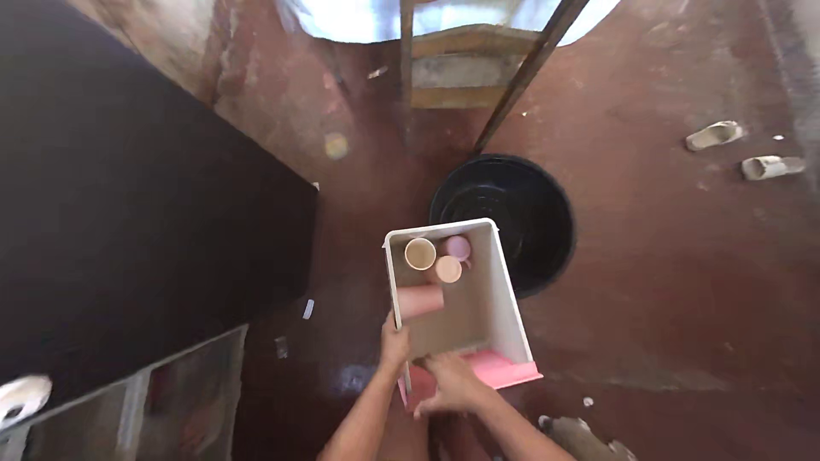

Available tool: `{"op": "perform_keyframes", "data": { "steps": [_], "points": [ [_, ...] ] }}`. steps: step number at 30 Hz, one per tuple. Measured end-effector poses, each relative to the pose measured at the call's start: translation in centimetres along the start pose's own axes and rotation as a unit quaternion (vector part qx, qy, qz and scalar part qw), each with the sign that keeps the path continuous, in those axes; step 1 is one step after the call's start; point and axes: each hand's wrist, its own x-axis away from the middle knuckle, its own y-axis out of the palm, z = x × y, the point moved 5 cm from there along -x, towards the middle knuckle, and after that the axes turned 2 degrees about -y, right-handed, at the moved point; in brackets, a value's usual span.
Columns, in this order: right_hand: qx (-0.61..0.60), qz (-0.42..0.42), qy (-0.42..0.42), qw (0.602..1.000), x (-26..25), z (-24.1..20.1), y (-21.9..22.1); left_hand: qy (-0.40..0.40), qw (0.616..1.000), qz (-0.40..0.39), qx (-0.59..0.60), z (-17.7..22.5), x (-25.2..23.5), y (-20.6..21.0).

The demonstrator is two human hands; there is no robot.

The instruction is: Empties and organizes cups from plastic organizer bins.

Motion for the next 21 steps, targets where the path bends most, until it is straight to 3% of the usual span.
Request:
{"op": "perform_keyframes", "data": {
  "steps": [6,14,21],
  "points": [
    [0.063,-0.050,0.093,0.992,-0.4,0.9,-4.5,-0.016,0.998,-0.030,-0.048,4.7,-5.2,4.8],
    [0.021,0.094,0.044,0.994,-1.2,4.9,-10.6,-0.065,0.991,-0.043,-0.108,6.4,-12.4,11.5],
    [0.042,-0.034,0.056,0.997,0.1,10.6,-14.8,-0.109,0.987,-0.018,-0.116,5.9,-13.6,16.7]
  ]
}}
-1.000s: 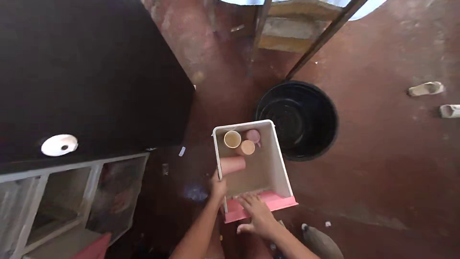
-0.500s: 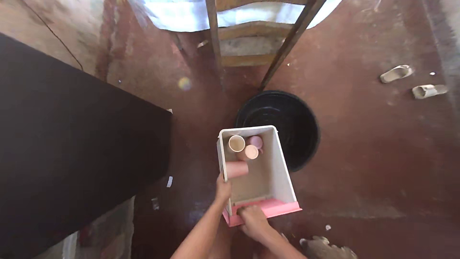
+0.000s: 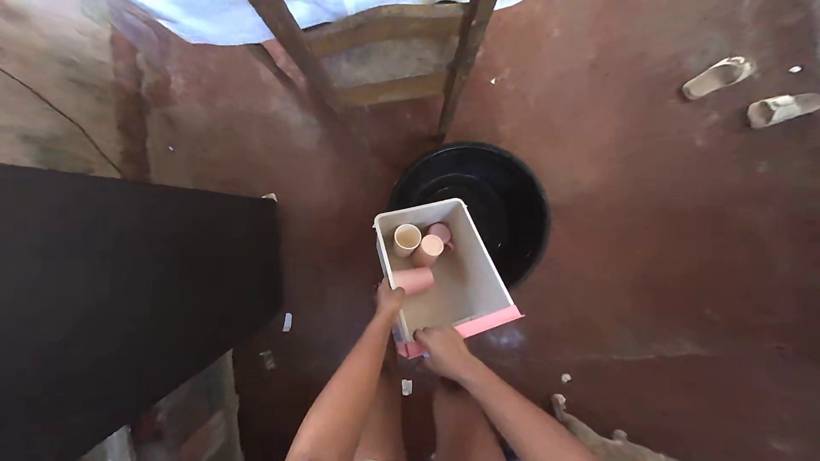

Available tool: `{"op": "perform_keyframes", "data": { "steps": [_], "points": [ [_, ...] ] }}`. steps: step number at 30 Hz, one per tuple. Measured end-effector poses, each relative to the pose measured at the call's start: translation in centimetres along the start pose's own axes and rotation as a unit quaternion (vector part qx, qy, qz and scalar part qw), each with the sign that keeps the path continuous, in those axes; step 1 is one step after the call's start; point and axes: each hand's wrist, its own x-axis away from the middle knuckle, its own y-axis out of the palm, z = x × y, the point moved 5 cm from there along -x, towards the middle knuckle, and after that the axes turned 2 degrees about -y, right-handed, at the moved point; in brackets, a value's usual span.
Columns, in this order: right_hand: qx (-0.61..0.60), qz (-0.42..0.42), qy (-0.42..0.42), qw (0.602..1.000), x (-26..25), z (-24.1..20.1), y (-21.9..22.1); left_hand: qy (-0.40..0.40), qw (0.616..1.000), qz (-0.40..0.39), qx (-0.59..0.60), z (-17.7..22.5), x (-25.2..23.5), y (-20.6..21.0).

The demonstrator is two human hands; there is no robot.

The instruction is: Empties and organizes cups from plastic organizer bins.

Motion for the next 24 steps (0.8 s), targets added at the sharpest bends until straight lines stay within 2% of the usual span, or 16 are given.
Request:
{"op": "perform_keyframes", "data": {
  "steps": [3,5,7,8,9,10,11,12,13,15,16,17,18,19,21,24],
  "points": [
    [-0.002,-0.028,-0.003,1.000,0.9,3.4,-1.2,-0.005,1.000,0.009,0.022,0.3,0.3,1.9],
    [-0.012,0.013,-0.024,1.000,2.0,6.6,-2.4,-0.019,0.999,-0.001,0.026,0.5,0.4,2.7],
    [-0.021,0.166,-0.105,0.980,4.4,10.0,-4.1,-0.041,0.999,-0.014,0.011,0.9,0.2,3.5],
    [-0.012,0.292,-0.161,0.943,5.8,11.7,-5.1,-0.050,0.999,-0.019,-0.001,1.3,0.1,3.9],
    [0.002,0.420,-0.192,0.887,7.1,13.2,-6.1,-0.058,0.998,-0.021,-0.013,1.7,0.0,4.3],
    [0.000,0.490,-0.189,0.851,8.3,14.7,-7.2,-0.068,0.997,-0.023,-0.026,2.0,-0.2,4.7],
    [0.004,0.505,-0.173,0.846,9.3,16.1,-8.2,-0.081,0.996,-0.026,-0.040,2.4,-0.4,5.0],
    [0.015,0.472,-0.157,0.867,10.1,17.1,-9.0,-0.092,0.994,-0.032,-0.054,2.7,-0.7,5.4],
    [0.025,0.390,-0.136,0.910,10.4,17.9,-9.6,-0.100,0.992,-0.038,-0.071,3.0,-1.0,5.9],
    [0.029,0.138,-0.039,0.989,9.5,19.1,-10.0,-0.103,0.987,-0.055,-0.113,3.3,-1.8,7.2],
    [0.030,0.036,0.007,0.999,8.8,19.8,-10.0,-0.099,0.984,-0.064,-0.132,3.3,-2.2,7.9],
    [0.030,-0.027,0.032,0.999,8.2,20.5,-9.9,-0.095,0.982,-0.073,-0.149,3.2,-2.7,8.4],
    [0.031,-0.041,0.026,0.998,7.9,21.4,-9.8,-0.092,0.979,-0.080,-0.164,3.1,-3.3,8.9],
    [0.034,-0.005,-0.010,0.999,7.8,22.4,-9.9,-0.090,0.977,-0.082,-0.173,2.9,-4.0,9.1],
    [0.028,0.155,-0.107,0.982,8.5,25.0,-10.4,-0.098,0.975,-0.086,-0.179,2.8,-5.0,9.0],
    [-0.162,0.356,-0.109,0.914,9.8,29.3,-11.1,-0.127,0.973,-0.090,-0.173,3.1,-5.6,8.2]
  ]
}}
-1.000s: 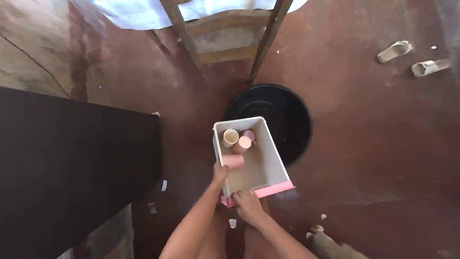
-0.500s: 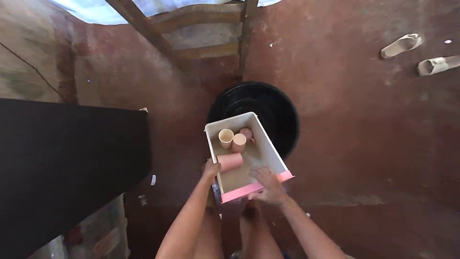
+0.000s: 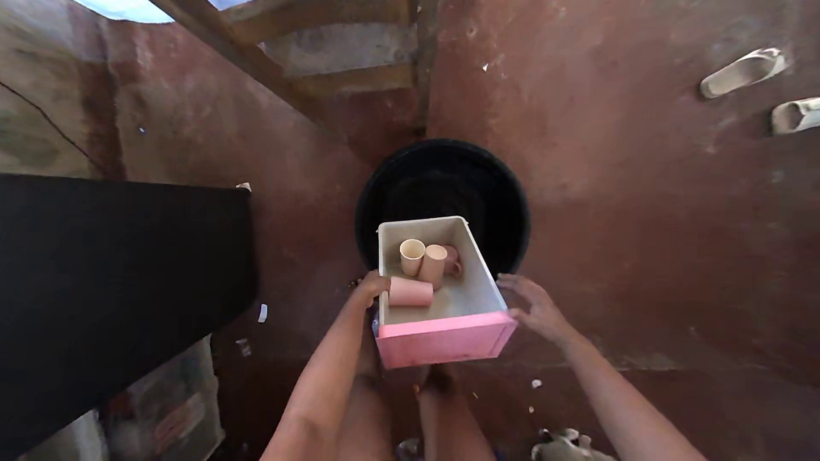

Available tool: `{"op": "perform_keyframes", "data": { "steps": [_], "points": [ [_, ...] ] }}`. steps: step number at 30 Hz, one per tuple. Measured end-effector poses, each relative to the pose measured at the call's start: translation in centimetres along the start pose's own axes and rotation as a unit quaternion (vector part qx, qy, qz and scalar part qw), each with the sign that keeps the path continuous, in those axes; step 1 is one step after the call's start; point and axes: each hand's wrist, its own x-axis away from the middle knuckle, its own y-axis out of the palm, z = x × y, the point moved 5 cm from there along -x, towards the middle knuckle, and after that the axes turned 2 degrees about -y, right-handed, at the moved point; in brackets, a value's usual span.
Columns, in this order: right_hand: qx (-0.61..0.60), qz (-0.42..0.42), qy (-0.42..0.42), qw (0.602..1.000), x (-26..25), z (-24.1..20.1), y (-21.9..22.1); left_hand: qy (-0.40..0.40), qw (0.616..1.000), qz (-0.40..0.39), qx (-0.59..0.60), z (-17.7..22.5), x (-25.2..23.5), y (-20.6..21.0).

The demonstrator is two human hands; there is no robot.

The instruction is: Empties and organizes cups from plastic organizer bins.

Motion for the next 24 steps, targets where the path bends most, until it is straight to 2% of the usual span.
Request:
{"op": "perform_keyframes", "data": {
  "steps": [2,5,8,10,12,15,17,19,20,22,24],
  "points": [
    [-0.160,0.070,0.095,0.980,0.5,1.7,-0.4,-0.024,1.000,0.000,-0.006,-0.2,-0.6,-0.6],
    [-0.333,0.110,0.273,0.896,1.4,2.9,1.7,-0.051,0.998,-0.016,-0.028,-0.9,-1.9,-0.8],
    [-0.397,0.134,0.416,0.807,2.8,3.4,4.4,-0.058,0.997,-0.035,-0.032,-1.4,-3.1,0.0],
    [-0.411,0.134,0.444,0.785,3.1,4.1,5.4,-0.053,0.998,-0.029,-0.006,-1.6,-3.9,0.5],
    [-0.419,0.112,0.453,0.779,2.9,4.6,5.9,-0.019,0.998,-0.029,0.055,-1.6,-4.9,0.8],
    [-0.418,0.100,0.450,0.783,0.9,5.1,6.4,0.045,0.991,-0.080,0.100,-1.0,-6.4,1.0],
    [-0.421,0.095,0.438,0.789,-1.4,3.8,6.2,0.074,0.980,-0.090,0.161,-1.2,-7.4,1.2],
    [-0.387,0.090,0.394,0.829,-3.0,5.5,6.5,0.082,0.933,-0.044,0.348,-1.9,-7.6,1.2],
    [-0.385,0.087,0.376,0.839,-3.8,6.5,6.6,0.095,0.899,-0.060,0.424,-2.4,-8.1,1.2],
    [-0.380,0.077,0.361,0.848,-6.0,7.4,6.2,0.110,0.854,-0.067,0.504,-3.3,-9.4,0.7],
    [-0.373,0.061,0.369,0.849,-9.0,6.2,5.6,0.129,0.845,-0.056,0.517,-3.7,-10.0,0.0]
  ]
}}
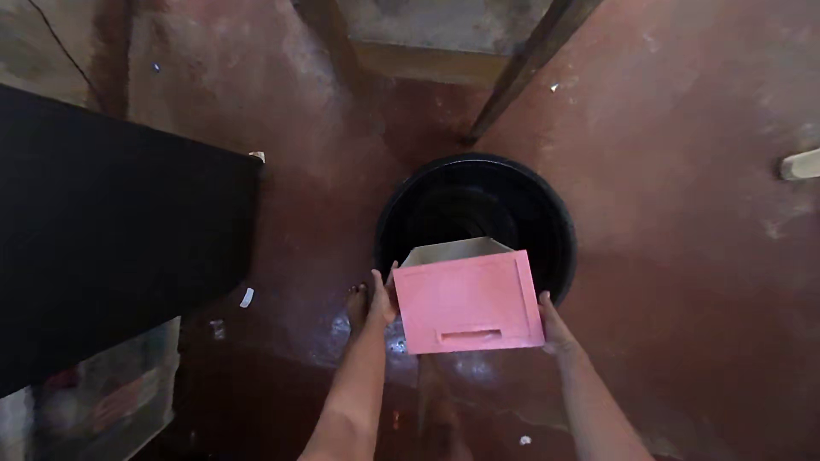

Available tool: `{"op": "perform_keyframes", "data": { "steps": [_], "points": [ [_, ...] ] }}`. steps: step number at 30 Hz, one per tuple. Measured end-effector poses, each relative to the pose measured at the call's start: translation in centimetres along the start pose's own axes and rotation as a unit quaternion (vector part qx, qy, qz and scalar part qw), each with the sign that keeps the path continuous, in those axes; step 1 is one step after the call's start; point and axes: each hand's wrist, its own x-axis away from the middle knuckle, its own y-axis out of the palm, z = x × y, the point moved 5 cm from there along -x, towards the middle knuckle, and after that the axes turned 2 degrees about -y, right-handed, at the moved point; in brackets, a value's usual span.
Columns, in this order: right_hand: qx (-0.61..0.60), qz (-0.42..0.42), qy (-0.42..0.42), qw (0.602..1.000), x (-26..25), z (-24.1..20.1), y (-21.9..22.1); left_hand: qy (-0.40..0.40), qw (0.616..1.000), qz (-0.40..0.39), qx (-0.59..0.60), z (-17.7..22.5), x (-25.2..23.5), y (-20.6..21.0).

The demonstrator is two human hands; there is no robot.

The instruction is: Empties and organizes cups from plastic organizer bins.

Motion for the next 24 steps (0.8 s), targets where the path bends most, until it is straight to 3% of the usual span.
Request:
{"op": "perform_keyframes", "data": {
  "steps": [2,6,9,14,16,20,24],
  "points": [
    [0.013,-0.019,0.016,1.000,-0.8,-3.2,2.1,0.022,0.998,0.025,-0.061,1.5,0.7,0.5],
    [0.064,-0.048,0.076,0.994,-3.7,-7.5,4.8,-0.018,0.990,0.045,-0.134,4.1,-1.2,1.2],
    [0.110,-0.051,0.092,0.988,-5.3,-10.4,7.0,-0.023,0.995,0.057,-0.082,4.8,-4.1,0.5],
    [0.197,-0.090,0.050,0.975,-7.4,-13.6,10.1,-0.034,0.996,0.077,-0.005,6.8,-5.4,-0.1],
    [0.255,-0.074,0.046,0.963,-7.6,-15.0,11.6,-0.047,0.995,0.078,0.027,6.9,-5.7,-0.4],
    [0.377,0.039,0.036,0.925,-6.7,-17.9,15.0,-0.088,0.989,0.086,0.085,5.8,-5.7,-0.8],
    [0.428,0.069,0.041,0.900,-6.1,-18.9,16.4,-0.107,0.986,0.092,0.087,4.7,-3.8,-1.0]
  ]
}}
